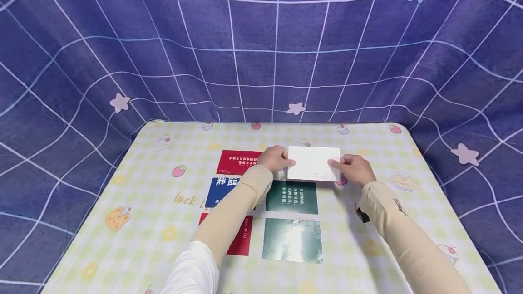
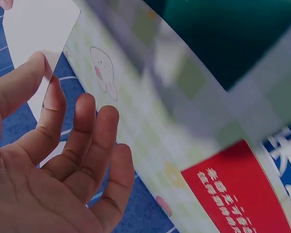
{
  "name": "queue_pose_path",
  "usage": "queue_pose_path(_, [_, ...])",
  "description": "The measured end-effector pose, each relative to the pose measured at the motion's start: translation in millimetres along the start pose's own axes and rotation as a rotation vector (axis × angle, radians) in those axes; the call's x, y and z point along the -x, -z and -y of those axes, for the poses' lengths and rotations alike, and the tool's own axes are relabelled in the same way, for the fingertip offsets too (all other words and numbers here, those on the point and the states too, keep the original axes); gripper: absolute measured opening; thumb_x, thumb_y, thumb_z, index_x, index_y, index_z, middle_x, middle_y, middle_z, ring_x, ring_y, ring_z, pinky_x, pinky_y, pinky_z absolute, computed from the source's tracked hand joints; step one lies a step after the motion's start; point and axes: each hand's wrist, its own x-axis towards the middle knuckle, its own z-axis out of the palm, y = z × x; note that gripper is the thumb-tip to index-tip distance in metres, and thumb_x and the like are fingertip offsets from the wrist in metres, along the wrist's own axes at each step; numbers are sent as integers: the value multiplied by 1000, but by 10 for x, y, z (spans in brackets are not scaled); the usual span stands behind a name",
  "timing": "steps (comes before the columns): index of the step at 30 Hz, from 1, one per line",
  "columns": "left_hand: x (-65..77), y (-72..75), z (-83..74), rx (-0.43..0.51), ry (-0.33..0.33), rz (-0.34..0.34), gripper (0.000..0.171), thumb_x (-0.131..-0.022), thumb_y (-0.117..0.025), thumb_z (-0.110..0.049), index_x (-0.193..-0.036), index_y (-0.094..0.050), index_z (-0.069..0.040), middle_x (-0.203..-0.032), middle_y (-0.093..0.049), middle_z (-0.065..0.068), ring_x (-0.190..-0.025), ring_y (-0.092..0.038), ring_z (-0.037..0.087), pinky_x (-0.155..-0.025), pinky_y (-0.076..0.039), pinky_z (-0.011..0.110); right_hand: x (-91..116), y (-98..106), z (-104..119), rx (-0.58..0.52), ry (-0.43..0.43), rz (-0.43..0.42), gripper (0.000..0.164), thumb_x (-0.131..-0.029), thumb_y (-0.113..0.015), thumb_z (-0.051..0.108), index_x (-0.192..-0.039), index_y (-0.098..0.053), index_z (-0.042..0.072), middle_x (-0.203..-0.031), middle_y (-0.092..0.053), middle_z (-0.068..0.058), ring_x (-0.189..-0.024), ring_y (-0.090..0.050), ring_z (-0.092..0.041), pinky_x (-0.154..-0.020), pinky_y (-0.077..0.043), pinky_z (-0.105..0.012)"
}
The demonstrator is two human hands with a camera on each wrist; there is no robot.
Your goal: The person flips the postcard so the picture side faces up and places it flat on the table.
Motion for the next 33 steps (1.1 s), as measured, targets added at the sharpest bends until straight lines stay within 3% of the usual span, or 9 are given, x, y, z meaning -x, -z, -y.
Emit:
queue_pose_path(2, [39, 27, 51, 5, 6, -1, 42, -95, -73, -32, -65, -49, -15, -61, -39, -2, -58, -38, 13, -54, -32, 26, 13, -42, 49, -1, -5, 15, 47, -97, -66, 49, -72, -50, 12, -67, -66, -9, -64, -66, -24, -65, -39, -32])
queue_pose_path(9, [155, 103, 200, 47, 37, -6, 35, -95, -74, -30, -70, -56, -13, -64, -45, 0, -59, -43, 15, -55, -35, 27, 38, -192, 144, 13, 16, 21, 48, -97, -64, 50, -71, -47, 14, -56, -44, 3, -58, -44, -17, -61, -35, -33])
queue_pose_path(17, [294, 174, 346, 61, 48, -17, 33, -93, -77, -28, -70, -59, -12, -64, -47, 0, -60, -43, 15, -54, -36, 28, 64, -356, 214, 12, 61, 18, 46, -97, -66, 48, -71, -47, 14, -62, -41, 4, -65, -42, -18, -63, -36, -32])
queue_pose_path(23, [308, 168, 394, 52, 41, -18, 32, -92, -77, -27, -71, -58, -13, -66, -49, -2, -61, -44, 13, -56, -37, 26, 71, -400, 214, 23, 79, 14, 47, -97, -65, 47, -70, -45, 15, -61, -39, 4, -64, -41, -18, -63, -35, -33])
queue_pose_path(30, [387, 212, 429, 196, -24, -13, 23, -91, -78, -21, -76, -65, -9, -73, -53, -1, -70, -46, 14, -64, -38, 25, 80, -414, 172, 1, 73, -7, 46, -96, -67, 48, -71, -47, 14, -62, -41, 3, -65, -42, -18, -63, -35, -33])
queue_pose_path(33, [372, 224, 478, 256, -43, 16, 18, -92, -78, -21, -83, -70, -6, -74, -56, 0, -70, -48, 14, -64, -40, 24, 108, -408, 167, -23, 75, -12, 46, -95, -66, 51, -75, -54, 11, -69, -49, -1, -71, -46, -21, -67, -37, -34])
